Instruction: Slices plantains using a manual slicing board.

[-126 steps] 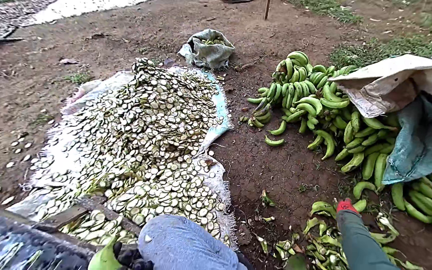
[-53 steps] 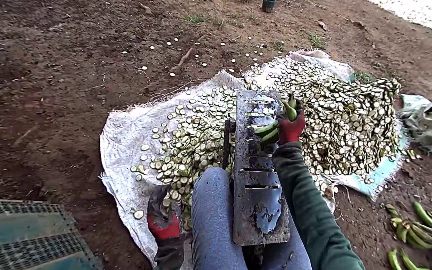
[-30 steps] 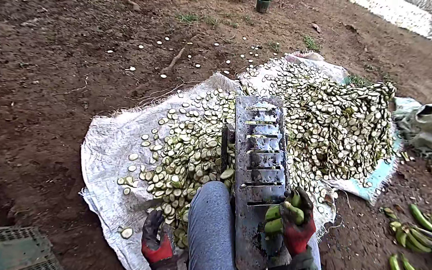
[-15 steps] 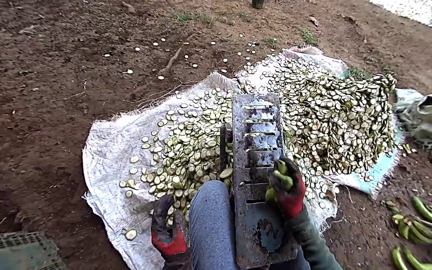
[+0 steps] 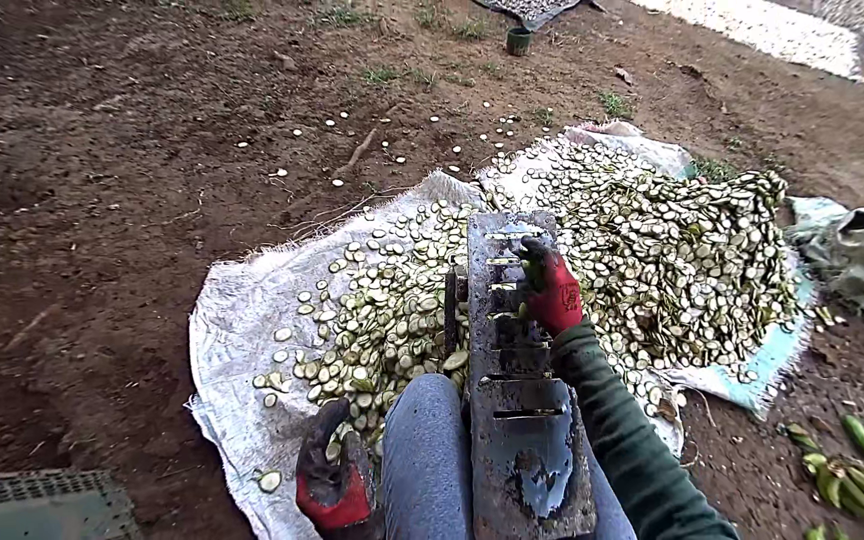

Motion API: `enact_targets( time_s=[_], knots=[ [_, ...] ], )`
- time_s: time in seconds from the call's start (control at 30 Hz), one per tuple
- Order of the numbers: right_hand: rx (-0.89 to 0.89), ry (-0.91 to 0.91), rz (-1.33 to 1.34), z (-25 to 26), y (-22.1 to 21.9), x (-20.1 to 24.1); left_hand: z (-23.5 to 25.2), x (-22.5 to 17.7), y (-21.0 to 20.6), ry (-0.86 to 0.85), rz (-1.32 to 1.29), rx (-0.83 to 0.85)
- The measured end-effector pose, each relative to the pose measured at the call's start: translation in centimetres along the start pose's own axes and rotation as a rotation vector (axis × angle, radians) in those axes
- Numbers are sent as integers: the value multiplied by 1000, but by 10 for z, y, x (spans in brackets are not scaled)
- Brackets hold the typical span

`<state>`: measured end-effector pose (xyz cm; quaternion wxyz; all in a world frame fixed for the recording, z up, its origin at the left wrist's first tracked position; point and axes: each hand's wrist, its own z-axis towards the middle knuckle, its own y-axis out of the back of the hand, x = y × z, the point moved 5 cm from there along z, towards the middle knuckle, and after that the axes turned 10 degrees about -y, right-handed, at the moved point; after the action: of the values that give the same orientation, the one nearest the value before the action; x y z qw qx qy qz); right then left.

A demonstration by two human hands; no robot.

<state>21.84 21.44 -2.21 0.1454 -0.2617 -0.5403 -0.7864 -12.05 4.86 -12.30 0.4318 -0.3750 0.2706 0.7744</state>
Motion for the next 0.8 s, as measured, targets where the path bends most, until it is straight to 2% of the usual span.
enact_targets(
  time_s=[0.1,0.17,0.23,0.37,0.43,0.5,0.57,0.67,0.73,0.8],
  knots=[
    [30,-60,-108,6,-6,10,-6,7,10,38,15,0],
    [-42,-60,-106,-9,-5,7,-9,6,11,28,-11,1],
    [-119,9,-31,-59,-2,-1,-10,7,12,25,-39,0],
    [-188,130,111,-227,8,-17,-19,28,13,74,-49,14],
    [-195,183,171,-254,6,-22,-21,39,10,98,-68,12],
    [-224,236,219,-205,2,-19,-19,43,9,132,-95,1],
    [-278,259,207,-115,-4,-14,-16,37,8,162,-120,-13],
    [-269,263,155,8,-19,-12,-13,31,18,124,-152,-27],
    [-222,242,120,37,-19,-4,-13,30,27,113,-134,-35],
    [-176,189,145,-1,-10,-3,-16,32,35,120,-134,-28]
  ],
)
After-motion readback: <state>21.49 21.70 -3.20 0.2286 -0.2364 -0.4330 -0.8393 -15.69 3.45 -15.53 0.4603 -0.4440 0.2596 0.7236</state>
